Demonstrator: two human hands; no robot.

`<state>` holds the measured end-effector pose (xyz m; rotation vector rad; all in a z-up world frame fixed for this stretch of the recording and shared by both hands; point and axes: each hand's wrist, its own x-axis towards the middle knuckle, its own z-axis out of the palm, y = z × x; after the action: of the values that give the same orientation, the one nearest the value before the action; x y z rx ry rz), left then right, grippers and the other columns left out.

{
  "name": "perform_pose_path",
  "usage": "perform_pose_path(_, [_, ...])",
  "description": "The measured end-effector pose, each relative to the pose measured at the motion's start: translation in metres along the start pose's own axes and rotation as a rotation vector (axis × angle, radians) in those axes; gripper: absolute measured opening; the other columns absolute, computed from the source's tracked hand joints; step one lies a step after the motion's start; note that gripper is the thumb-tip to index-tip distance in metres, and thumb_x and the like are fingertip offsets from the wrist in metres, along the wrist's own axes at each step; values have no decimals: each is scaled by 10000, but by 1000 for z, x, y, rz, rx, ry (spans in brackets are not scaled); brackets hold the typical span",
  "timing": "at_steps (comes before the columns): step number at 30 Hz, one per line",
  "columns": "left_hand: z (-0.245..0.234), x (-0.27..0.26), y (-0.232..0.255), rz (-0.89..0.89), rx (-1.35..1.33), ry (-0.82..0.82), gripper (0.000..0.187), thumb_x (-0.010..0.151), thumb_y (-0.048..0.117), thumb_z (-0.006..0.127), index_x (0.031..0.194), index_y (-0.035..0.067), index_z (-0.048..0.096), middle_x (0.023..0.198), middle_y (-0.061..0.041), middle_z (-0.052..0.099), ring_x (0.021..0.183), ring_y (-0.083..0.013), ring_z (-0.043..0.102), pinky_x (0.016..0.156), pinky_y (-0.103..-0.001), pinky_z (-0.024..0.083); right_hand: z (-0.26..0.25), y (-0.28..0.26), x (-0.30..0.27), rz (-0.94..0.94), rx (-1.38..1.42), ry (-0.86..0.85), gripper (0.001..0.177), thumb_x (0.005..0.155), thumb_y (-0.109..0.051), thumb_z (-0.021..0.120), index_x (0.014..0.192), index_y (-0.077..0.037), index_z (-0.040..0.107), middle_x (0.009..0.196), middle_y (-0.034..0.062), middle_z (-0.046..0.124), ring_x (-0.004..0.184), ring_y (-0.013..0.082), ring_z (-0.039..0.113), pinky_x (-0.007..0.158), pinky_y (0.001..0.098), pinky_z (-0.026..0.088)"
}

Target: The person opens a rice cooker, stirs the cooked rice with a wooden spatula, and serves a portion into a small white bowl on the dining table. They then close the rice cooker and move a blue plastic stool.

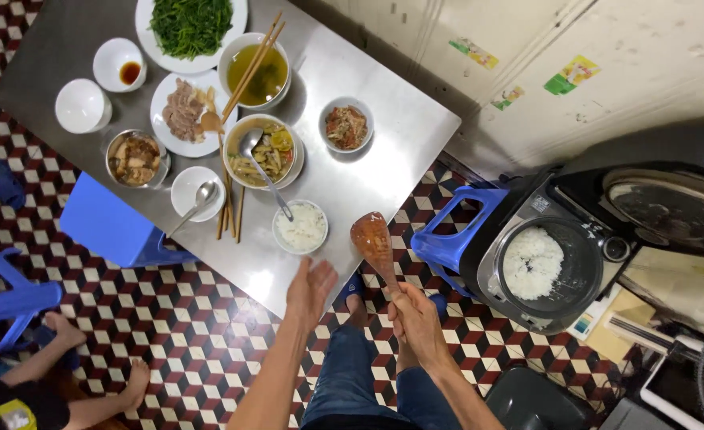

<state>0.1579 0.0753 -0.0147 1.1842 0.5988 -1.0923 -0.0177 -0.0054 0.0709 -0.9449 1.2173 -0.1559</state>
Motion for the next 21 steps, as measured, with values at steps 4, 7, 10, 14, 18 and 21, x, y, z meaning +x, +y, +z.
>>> perform_pose_path(4, [0, -5, -29, -45, 171, 170, 390, 860, 255, 617, 1135, -21, 597, 969, -185, 628, 827, -231, 585, 788, -316, 512, -9, 9, 3, -28, 126, 54, 210, 945, -206, 501, 934, -32, 619, 549, 30, 507, 394, 93, 400, 348, 228, 307])
perform_pose_path(7, [36, -25, -47, -73, 376, 81, 330, 849, 223, 588, 1065, -16, 659, 852, -180, 676, 642, -196, 603, 599, -250, 515, -24, 1, -10, -10, 158, 145, 209, 938, -247, 523, 868, -67, 604, 561, 18, 509, 408, 87, 396, 360, 232, 270])
perform_pose_path(10, [88, -62, -61, -153, 593, -114, 422, 871, 281, 484, 1140, -2, 642, 1012, -196, 697, 798, -240, 645, 708, -293, 517, -37, 13, -14, -18, 213, 228, 253, 937, -268, 512, 843, -53, 607, 532, 28, 491, 388, 94, 383, 355, 240, 261])
perform_pose_path(14, [147, -105, -86, -314, 820, -349, 562, 844, 438, 503, 1233, 49, 618, 1174, -105, 687, 881, -182, 660, 677, -263, 538, -63, 39, -16, -198, 153, 289, 388, 959, -257, 436, 619, -75, 475, 416, 44, 436, 346, 116, 382, 355, 263, 322])
perform_pose_path(18, [145, -75, -141, -203, 769, -308, 278, 902, 379, 572, 954, 122, 664, 910, -53, 751, 650, -118, 612, 575, -222, 447, -118, 59, -15, -92, 86, 366, 293, 877, -215, 558, 1057, -75, 742, 965, 173, 738, 921, 221, 676, 867, 373, 527])
perform_pose_path(21, [142, -54, -158, -141, 603, -345, 316, 951, 308, 525, 1110, 47, 608, 1013, -133, 722, 818, -163, 693, 750, -289, 555, -183, 81, 18, -271, 482, 576, 270, 940, -143, 467, 1074, -65, 688, 876, 67, 669, 897, 146, 580, 858, 262, 437])
